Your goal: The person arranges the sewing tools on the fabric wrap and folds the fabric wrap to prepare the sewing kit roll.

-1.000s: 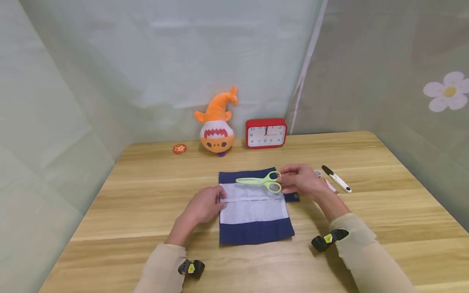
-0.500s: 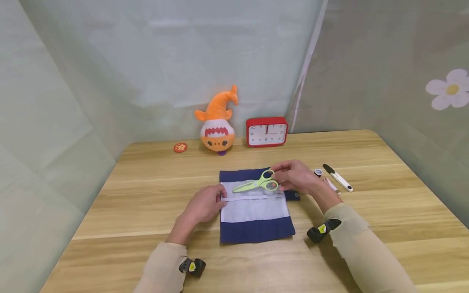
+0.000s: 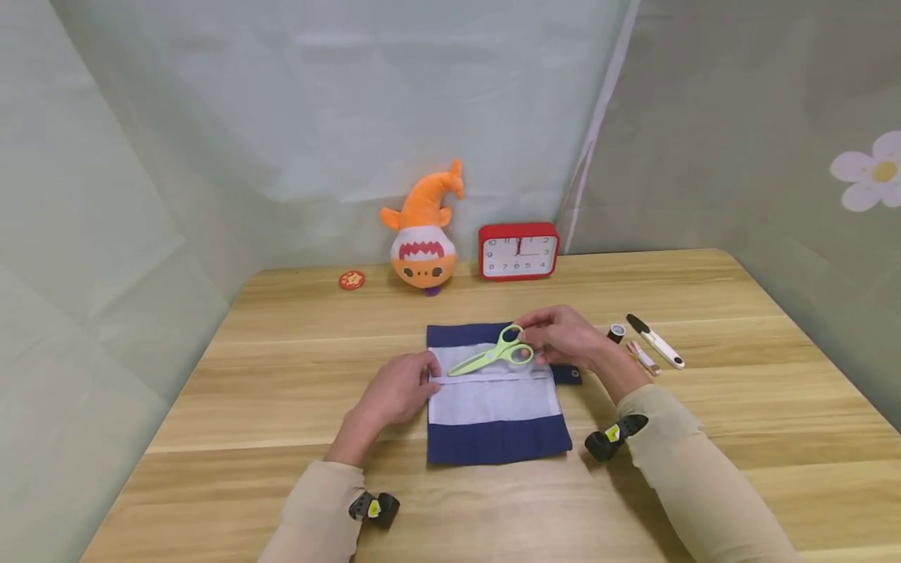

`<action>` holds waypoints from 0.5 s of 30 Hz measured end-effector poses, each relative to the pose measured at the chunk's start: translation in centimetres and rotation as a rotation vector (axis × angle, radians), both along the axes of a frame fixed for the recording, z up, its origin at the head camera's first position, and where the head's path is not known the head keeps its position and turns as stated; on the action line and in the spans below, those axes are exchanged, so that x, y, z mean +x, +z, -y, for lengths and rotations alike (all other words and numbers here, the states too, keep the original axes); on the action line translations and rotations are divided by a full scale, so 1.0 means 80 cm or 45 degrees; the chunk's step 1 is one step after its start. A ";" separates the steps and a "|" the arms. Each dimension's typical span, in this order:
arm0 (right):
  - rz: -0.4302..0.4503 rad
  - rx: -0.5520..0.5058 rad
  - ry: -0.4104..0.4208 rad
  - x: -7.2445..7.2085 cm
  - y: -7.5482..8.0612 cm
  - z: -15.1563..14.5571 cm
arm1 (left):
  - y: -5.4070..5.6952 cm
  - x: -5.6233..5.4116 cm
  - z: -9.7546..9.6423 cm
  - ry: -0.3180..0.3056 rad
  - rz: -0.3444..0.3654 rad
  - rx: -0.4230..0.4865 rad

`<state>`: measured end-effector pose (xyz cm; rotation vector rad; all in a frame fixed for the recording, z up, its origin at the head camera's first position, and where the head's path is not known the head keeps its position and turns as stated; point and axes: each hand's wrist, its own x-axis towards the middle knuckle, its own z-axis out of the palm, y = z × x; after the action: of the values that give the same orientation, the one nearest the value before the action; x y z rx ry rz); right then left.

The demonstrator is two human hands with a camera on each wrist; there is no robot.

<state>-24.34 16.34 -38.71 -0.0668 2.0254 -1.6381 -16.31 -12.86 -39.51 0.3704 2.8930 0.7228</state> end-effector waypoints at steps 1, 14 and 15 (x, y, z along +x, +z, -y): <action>0.002 0.011 0.002 -0.001 0.000 0.001 | 0.001 0.000 0.000 -0.002 -0.003 0.000; -0.101 0.175 0.015 -0.015 0.007 0.015 | 0.002 -0.002 -0.001 -0.007 -0.002 0.000; -0.116 0.196 0.023 -0.016 0.008 0.016 | 0.002 -0.002 -0.001 -0.007 -0.004 0.000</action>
<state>-25.64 15.07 -38.06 -0.1064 2.2065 -1.4875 -16.45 -12.81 -39.34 0.3798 2.8934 0.7220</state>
